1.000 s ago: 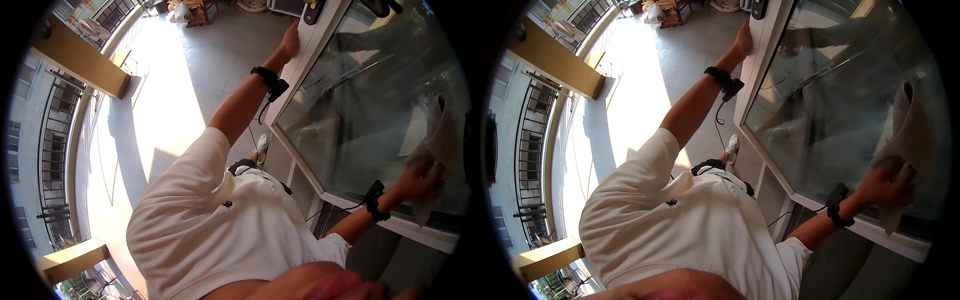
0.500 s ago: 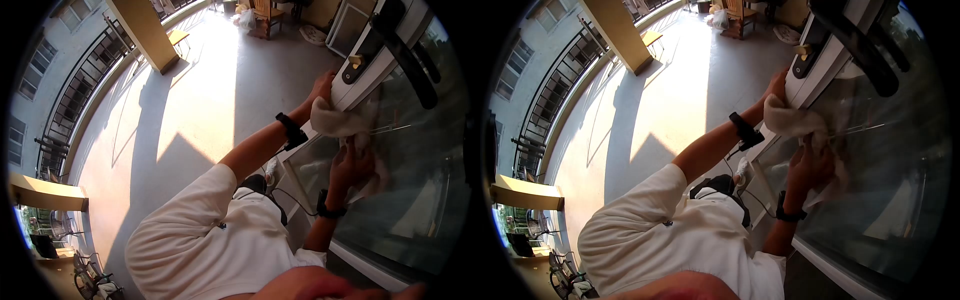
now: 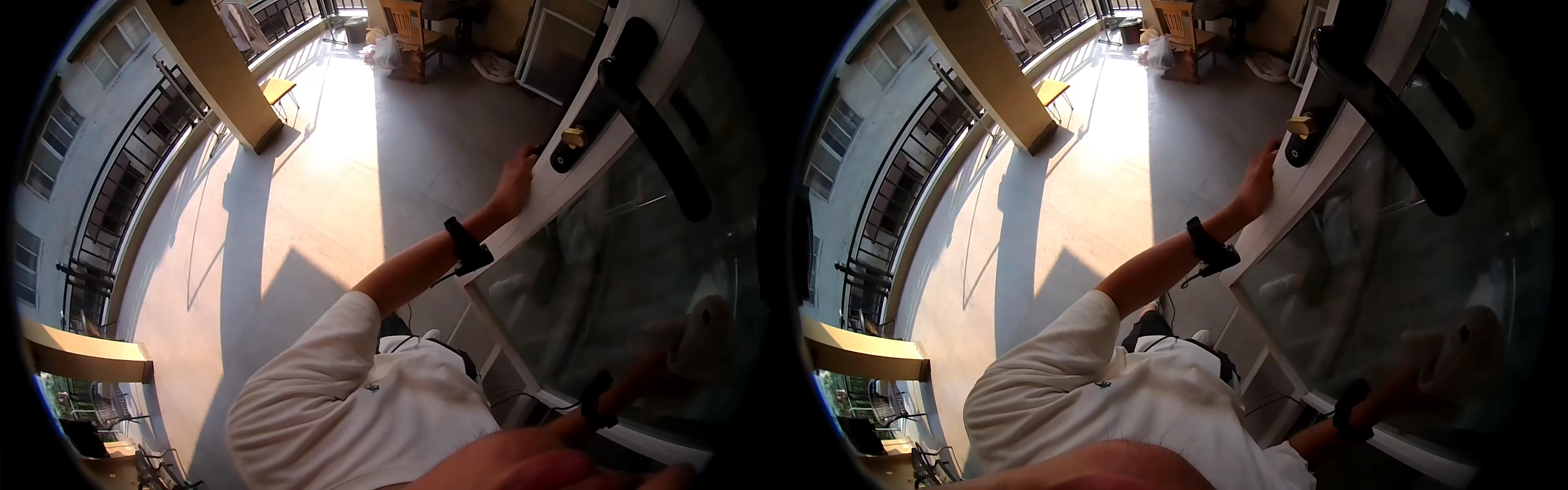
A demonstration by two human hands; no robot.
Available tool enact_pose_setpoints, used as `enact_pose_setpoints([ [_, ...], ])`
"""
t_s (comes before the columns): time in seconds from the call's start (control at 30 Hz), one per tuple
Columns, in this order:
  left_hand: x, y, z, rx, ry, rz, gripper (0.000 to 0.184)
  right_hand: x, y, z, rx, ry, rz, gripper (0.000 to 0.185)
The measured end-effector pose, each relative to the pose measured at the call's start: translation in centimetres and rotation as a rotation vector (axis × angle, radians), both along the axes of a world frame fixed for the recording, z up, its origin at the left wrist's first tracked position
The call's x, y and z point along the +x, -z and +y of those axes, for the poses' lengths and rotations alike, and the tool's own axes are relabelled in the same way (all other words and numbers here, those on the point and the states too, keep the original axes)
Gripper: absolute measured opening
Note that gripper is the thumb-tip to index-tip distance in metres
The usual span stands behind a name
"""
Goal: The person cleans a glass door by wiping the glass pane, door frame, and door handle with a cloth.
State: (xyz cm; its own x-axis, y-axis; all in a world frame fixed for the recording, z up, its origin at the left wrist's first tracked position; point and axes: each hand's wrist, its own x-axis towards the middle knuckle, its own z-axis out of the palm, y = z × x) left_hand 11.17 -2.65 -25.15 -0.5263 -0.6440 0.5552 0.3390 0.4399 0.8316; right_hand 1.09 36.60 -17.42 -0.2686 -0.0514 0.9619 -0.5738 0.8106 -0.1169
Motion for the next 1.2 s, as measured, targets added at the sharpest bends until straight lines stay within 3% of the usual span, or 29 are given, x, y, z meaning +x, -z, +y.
enact_pose_setpoints([
  [0.07, 0.4, -0.8, 0.5, 0.137, 0.055, 0.006, 0.039, -0.1, -2.6, 0.9, -0.161, -0.173, -0.094, 0.062],
  [0.1, 0.6, -1.0, 0.9, 0.275, 0.107, 0.01, 0.039, -3.0, -2.6, 3.9, 0.055, -0.136, 0.004, 0.06],
  [0.2, 0.3, -0.9, 1.5, 0.153, -0.027, 0.077, 0.039, -0.2, -4.7, -0.2, 0.16, -0.118, 0.128, 0.051],
  [0.43, 0.4, -1.5, 2.3, 0.126, 0.058, 0.153, 0.033, 3.8, -11.2, -11.1, 0.296, -0.186, 0.322, 0.032],
  [0.57, 0.9, -1.9, 2.1, 0.175, 0.18, 0.065, 0.032, 11.9, -18.6, -17.1, 0.311, -0.449, 0.365, 0.026],
  [0.7, -0.1, 0.1, 2.0, 0.217, 0.236, 0.016, 0.033, 13.6, -20.1, -20.9, 0.552, -0.333, 0.246, 0.023],
  [0.8, -0.4, 1.2, 1.7, 0.26, 0.313, 0.024, 0.032, 13.3, -20.4, -22.4, 0.632, -0.166, 0.129, 0.037],
  [0.87, -1.2, 1.5, 1.8, 0.298, 0.379, 0.03, 0.031, 12.6, -19.9, -21.8, 0.583, -0.322, -0.022, 0.054],
  [1.03, -1.7, 2.9, 1.7, 0.36, 0.486, 0.049, 0.024, 14.2, -17.0, -18.8, 0.479, -0.255, -0.327, 0.043],
  [1.1, -1.4, 3.4, 1.2, 0.43, 0.575, 0.006, 0.024, 14.9, -16.1, -17.3, 0.265, -0.386, -0.513, 0.034],
  [1.2, -1.5, 4.6, 0.2, 0.455, 0.747, -0.041, 0.026, 16.4, -15.5, -17.1, 0.282, -0.353, -0.469, 0.031],
])
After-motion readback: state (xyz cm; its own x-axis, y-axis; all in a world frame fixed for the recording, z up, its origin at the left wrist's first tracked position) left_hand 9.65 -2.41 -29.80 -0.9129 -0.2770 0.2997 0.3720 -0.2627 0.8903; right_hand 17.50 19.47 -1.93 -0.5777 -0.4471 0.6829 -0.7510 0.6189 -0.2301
